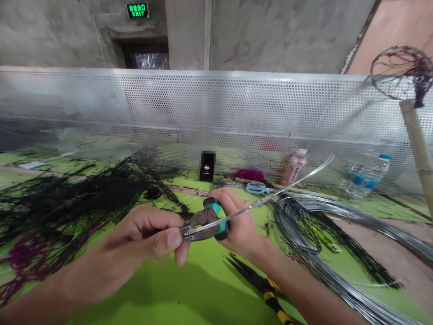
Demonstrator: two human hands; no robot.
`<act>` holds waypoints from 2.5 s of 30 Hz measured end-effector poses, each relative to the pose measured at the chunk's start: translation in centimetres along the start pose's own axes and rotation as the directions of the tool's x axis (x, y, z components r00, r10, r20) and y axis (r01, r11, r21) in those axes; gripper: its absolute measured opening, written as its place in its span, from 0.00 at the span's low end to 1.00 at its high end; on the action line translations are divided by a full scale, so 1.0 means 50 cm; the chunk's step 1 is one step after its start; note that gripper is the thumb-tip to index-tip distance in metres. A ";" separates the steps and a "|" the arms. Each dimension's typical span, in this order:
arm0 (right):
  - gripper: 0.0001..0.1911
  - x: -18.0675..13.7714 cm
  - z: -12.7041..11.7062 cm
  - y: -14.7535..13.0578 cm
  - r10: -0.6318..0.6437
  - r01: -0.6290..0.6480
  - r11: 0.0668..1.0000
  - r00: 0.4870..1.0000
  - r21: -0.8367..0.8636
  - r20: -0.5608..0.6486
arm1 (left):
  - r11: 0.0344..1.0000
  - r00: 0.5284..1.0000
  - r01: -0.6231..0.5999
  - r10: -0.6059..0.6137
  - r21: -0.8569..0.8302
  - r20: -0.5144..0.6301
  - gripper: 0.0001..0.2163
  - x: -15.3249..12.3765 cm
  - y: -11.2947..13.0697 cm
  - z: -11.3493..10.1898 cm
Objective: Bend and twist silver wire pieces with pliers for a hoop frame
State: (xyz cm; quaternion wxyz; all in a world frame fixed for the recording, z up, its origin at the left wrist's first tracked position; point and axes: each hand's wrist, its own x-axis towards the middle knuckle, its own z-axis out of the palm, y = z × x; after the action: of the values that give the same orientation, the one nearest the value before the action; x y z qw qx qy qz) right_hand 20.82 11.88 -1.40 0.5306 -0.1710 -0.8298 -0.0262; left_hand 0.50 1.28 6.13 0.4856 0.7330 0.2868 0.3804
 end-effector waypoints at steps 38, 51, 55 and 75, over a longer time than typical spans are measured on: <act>0.26 0.003 0.000 0.003 0.078 -0.076 0.996 0.995 0.042 -0.065 | 0.989 0.999 -0.028 0.031 0.144 -0.023 0.17 0.003 0.001 0.001; 0.15 -0.005 0.004 0.000 0.056 -0.058 0.998 0.994 -0.016 -0.097 | 0.993 0.999 -0.026 0.029 0.119 -0.022 0.17 0.006 0.002 0.003; 0.14 -0.009 0.006 0.002 0.065 -0.067 0.998 0.994 -0.022 -0.090 | 0.992 0.999 -0.034 0.039 0.125 -0.038 0.17 0.010 0.007 0.005; 0.24 -0.059 -0.076 0.028 0.230 -0.205 0.971 0.942 -0.124 0.245 | 0.992 0.980 -0.001 0.025 0.125 -0.196 0.14 0.020 -0.001 -0.005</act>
State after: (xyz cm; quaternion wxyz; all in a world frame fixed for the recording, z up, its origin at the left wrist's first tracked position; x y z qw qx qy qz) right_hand 25.67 11.61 -2.55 0.4092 -0.2888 -0.8654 0.0149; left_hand 0.85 2.22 6.44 0.4054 0.7224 0.3519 0.4358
